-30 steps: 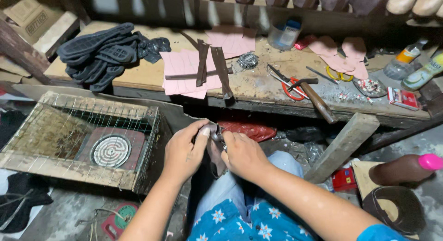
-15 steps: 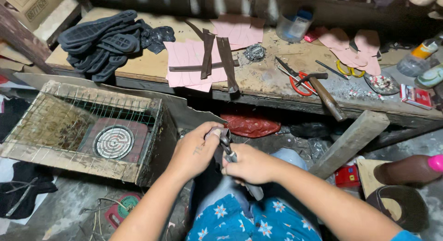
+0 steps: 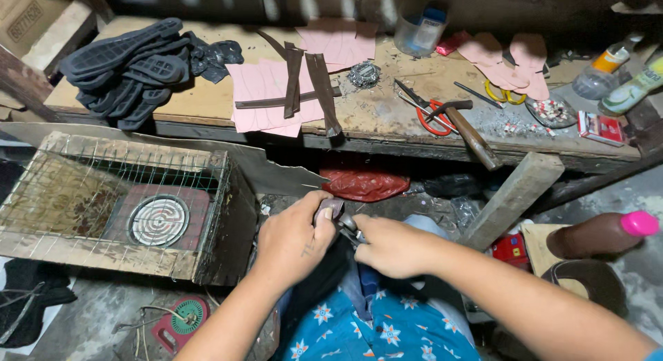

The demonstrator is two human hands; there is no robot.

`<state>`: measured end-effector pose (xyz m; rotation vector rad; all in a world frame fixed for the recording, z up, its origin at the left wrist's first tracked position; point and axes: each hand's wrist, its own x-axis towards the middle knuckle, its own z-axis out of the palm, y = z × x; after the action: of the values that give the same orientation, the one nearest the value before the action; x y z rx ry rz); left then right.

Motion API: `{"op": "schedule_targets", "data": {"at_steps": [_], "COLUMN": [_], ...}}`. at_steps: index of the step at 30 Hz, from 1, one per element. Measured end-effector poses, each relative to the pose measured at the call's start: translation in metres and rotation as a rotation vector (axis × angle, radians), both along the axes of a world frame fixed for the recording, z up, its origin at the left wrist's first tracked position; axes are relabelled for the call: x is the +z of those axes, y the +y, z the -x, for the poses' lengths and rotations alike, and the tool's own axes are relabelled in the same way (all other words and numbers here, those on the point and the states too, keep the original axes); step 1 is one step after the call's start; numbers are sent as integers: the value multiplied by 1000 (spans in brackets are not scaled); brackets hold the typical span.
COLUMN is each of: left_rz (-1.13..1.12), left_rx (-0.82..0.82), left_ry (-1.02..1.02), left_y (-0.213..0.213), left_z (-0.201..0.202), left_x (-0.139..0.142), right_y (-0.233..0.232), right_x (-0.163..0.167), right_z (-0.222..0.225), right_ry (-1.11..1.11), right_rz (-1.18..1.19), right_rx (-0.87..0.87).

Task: The person uses pliers and a curved metal tool to trim and shape the edges of a slipper sole. They repeatedly adjust the slipper, cut small sections, and smooth the edges while seated on the floor.

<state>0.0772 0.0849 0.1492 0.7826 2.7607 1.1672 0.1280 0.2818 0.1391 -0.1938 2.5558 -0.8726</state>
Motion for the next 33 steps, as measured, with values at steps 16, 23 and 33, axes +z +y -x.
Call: {"op": "schedule_targets", "data": {"at_steps": [16,23,33], "left_rz": [-90,-151,50], "left_rx": [20,-67,43], "left_ry": [-28,-129,-77], "left_y": [-17,-25,-26], "left_z": [20,5,11], "left_x": [-11,0,2], "right_y": [-48,-41,-26], "right_x": [-49,-7,-41], "right_z": [4,-13,-7], "right_ry": [692,17,-296], "right_rz": [-76,-128,693], "right_rx": [-247,-1,-49]}}
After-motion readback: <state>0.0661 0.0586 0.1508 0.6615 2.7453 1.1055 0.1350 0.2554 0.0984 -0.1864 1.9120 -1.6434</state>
